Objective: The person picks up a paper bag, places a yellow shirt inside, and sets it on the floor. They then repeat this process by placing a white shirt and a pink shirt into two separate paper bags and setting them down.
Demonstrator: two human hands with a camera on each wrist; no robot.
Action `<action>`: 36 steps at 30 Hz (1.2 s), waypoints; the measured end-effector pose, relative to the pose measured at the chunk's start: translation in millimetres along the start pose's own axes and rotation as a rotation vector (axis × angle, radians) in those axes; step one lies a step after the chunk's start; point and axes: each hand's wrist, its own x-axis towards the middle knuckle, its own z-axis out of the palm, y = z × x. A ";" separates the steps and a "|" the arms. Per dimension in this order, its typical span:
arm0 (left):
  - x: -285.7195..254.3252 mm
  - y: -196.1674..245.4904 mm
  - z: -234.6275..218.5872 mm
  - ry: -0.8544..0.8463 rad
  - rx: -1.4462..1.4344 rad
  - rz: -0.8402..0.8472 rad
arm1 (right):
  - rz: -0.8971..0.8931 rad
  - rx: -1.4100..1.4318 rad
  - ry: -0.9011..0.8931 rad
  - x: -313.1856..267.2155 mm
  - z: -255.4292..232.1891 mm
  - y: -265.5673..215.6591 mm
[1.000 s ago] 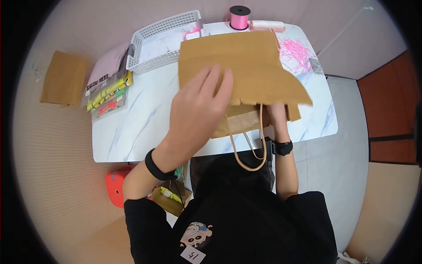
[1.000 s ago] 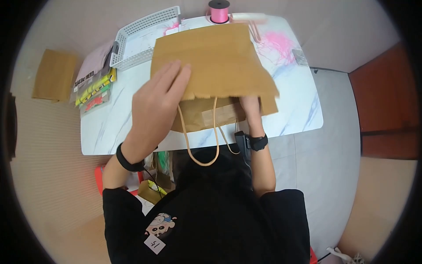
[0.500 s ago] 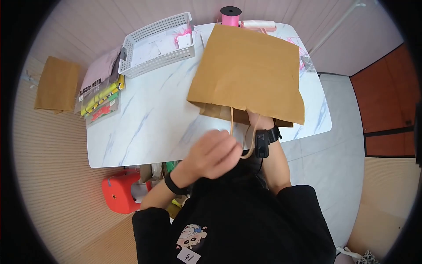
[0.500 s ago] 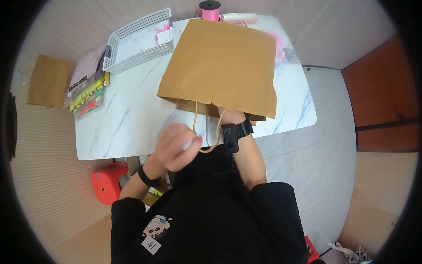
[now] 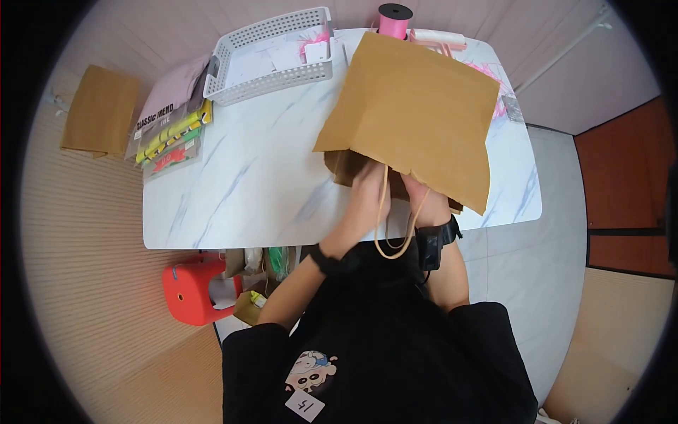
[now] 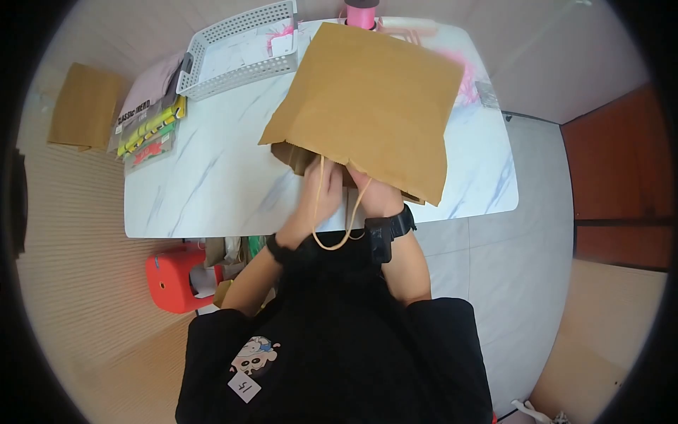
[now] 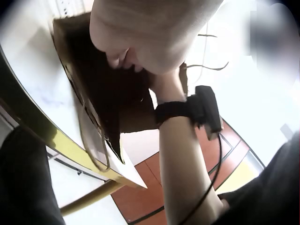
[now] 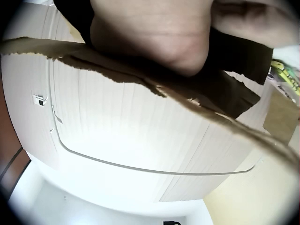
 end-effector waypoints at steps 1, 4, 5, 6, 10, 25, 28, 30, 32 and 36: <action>8.0 -19.3 10.7 0.001 0.133 -0.087 | -0.033 0.115 0.096 0.0 -1.9 -6.5; 16.0 -69.1 17.3 0.107 0.195 -0.037 | -0.052 -0.065 0.070 -1.1 0.1 49.7; 17.5 -70.4 9.9 0.101 0.192 -0.030 | 0.049 -0.054 0.060 -2.2 4.0 65.6; 16.2 -70.1 -0.6 0.109 0.208 -0.061 | 0.055 -0.053 0.067 -2.8 3.0 66.7; -4.0 -97.7 -10.2 0.370 -0.314 -0.284 | 0.105 0.126 0.230 -15.0 -4.7 52.0; 22.3 21.7 -35.6 -0.084 -1.306 -0.383 | 0.365 1.642 0.145 -33.7 -22.0 -6.9; 34.3 53.7 -45.7 -0.060 -1.217 -0.496 | 0.351 0.736 -0.163 -79.0 -60.1 -47.3; 35.5 65.7 -50.0 -0.077 -1.259 -0.506 | 0.003 0.318 -0.080 -86.6 -82.6 -52.6; 33.3 68.5 -54.0 -0.099 -1.300 -0.514 | -0.340 -0.103 0.009 -86.2 -90.6 -65.6; 37.0 73.7 -55.4 -0.210 -1.409 -0.450 | -0.358 -0.069 0.131 -76.6 -109.7 -94.1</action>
